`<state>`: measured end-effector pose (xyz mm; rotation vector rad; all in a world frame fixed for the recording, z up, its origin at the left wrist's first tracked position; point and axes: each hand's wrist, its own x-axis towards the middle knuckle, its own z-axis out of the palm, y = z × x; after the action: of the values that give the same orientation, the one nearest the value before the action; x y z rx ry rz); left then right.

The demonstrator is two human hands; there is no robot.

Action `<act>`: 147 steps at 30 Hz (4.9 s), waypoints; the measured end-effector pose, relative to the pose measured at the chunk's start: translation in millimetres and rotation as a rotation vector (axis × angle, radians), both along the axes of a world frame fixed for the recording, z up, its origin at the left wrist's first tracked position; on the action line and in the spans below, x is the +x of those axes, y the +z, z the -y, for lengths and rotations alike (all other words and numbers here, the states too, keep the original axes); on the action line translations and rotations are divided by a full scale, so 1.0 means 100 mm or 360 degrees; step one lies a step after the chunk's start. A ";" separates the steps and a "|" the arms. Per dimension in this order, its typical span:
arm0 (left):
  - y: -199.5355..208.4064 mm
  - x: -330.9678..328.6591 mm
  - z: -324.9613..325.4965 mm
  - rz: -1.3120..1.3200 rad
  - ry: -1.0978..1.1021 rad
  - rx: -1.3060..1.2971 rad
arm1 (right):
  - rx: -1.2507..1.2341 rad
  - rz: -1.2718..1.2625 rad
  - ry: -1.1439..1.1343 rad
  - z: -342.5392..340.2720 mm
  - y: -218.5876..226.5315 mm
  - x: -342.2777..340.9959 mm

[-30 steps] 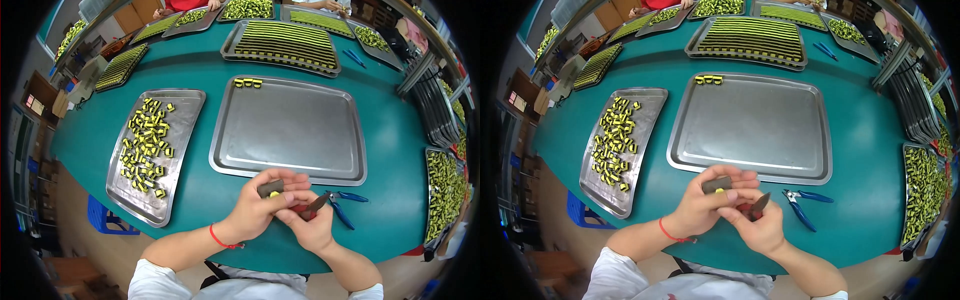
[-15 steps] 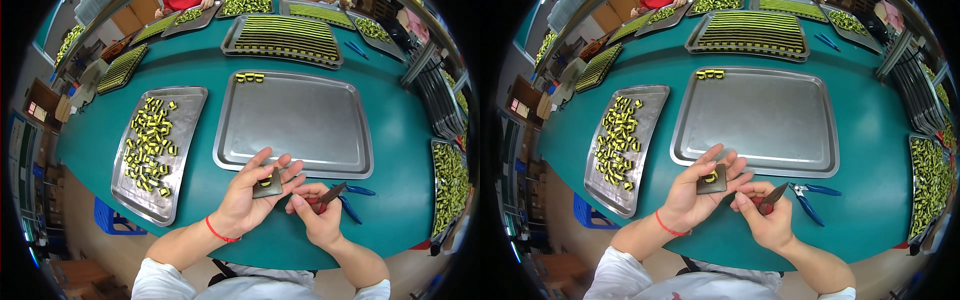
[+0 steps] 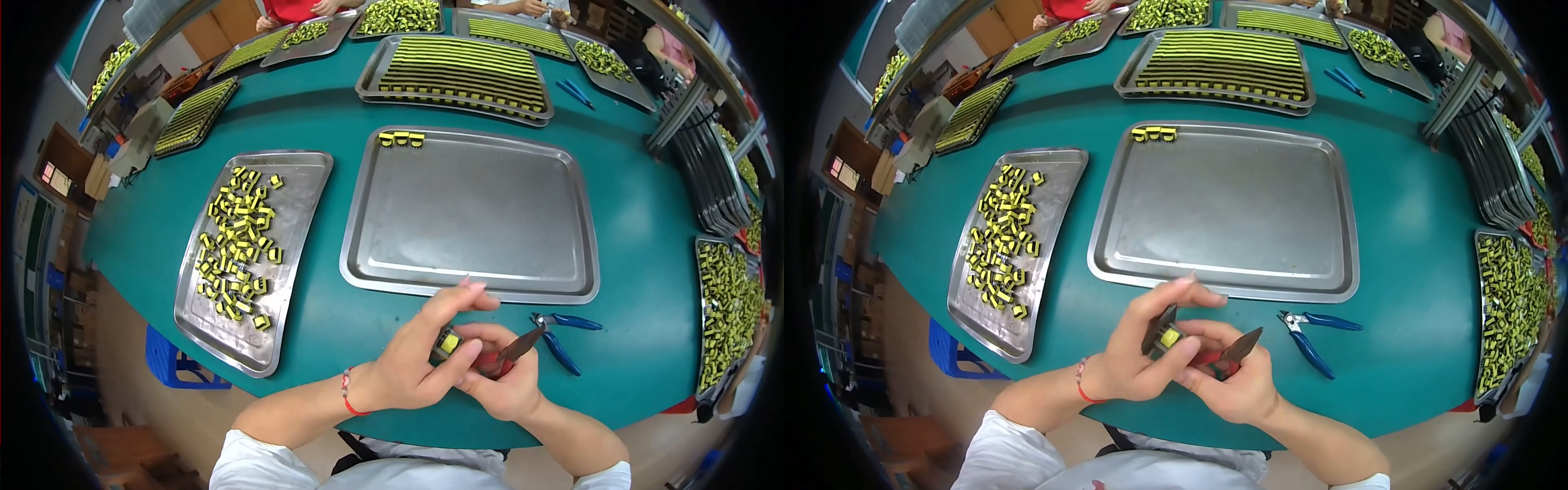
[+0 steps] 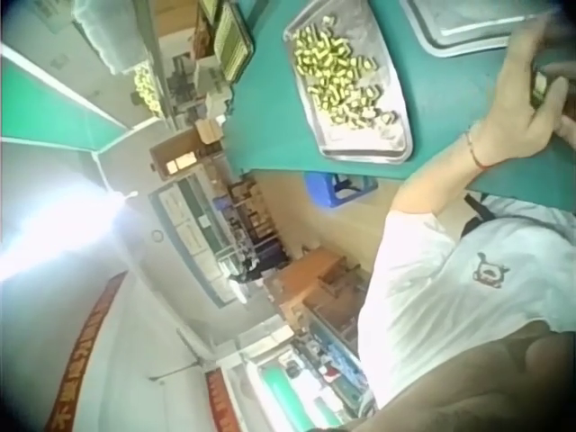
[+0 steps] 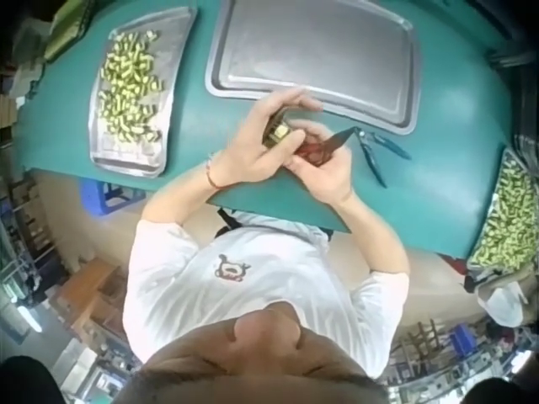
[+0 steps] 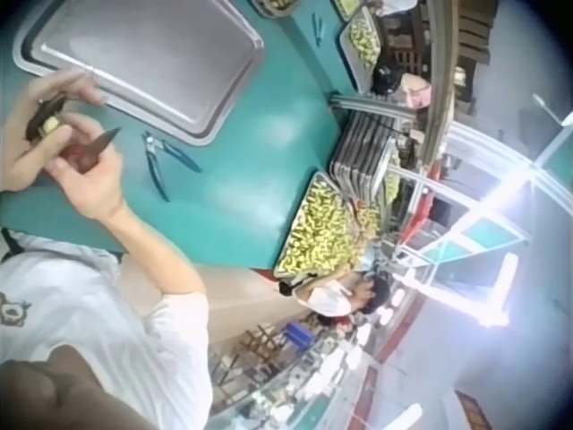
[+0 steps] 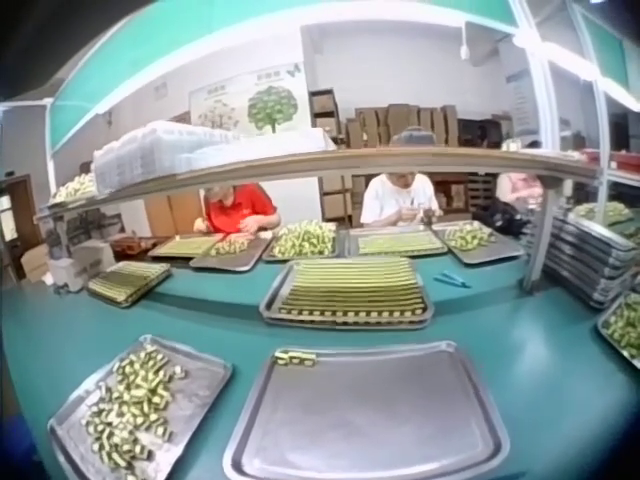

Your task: The person assembles small yellow electronic components onto a base part by hand, using pliers for precision, at a factory workbench.

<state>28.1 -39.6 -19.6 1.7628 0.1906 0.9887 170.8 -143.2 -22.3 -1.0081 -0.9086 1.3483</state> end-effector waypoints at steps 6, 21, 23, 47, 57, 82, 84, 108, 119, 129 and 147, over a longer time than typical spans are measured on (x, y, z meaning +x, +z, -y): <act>0.12 -0.06 -0.02 -0.0307 -0.0166 0.0059 | 0.0007 0.0038 -0.0139 -0.04 -0.01 -0.06; -0.01 0.00 0.17 -0.0199 0.0379 0.0262 | 0.0011 0.0168 -0.0499 -0.03 -0.04 -0.25; -0.04 0.01 0.17 -0.0172 0.0344 0.0205 | 0.0130 0.0195 -0.0455 -0.01 -0.29 -0.18; 0.11 -0.05 0.00 -0.0153 0.0217 -0.0275 | -0.0044 -0.0654 0.0108 -0.08 -0.13 0.19; 0.03 -0.05 0.01 -0.0224 0.0127 -0.0142 | -0.0341 -0.1047 0.0524 -0.08 -0.17 0.23; -0.13 -0.07 -0.12 0.0423 -0.0333 -0.1687 | 0.0003 -0.0899 0.0280 -0.08 -0.13 0.19; -0.10 -0.05 -0.10 0.0482 -0.0352 -0.1808 | -0.0012 -0.0884 0.0269 -0.07 -0.13 0.19; -0.03 -0.03 -0.10 0.0603 -0.0435 -0.2206 | -0.0109 -0.1059 0.0375 -0.09 -0.13 0.19; -0.04 -0.03 -0.10 0.0651 -0.0538 -0.2182 | 0.0035 -0.0898 0.0353 -0.05 -0.14 0.22; -0.04 -0.01 -0.07 0.0609 -0.0570 -0.2033 | 0.0720 0.0604 -0.0394 -0.07 -0.12 0.22; -0.02 0.00 0.16 -0.0171 0.0024 -0.0534 | 0.1233 0.1502 -0.0832 -0.20 -0.11 0.17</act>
<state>28.4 -55.2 -21.8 1.5074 0.4141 0.8196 188.0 -123.6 -33.0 -1.1186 -1.5453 -0.0338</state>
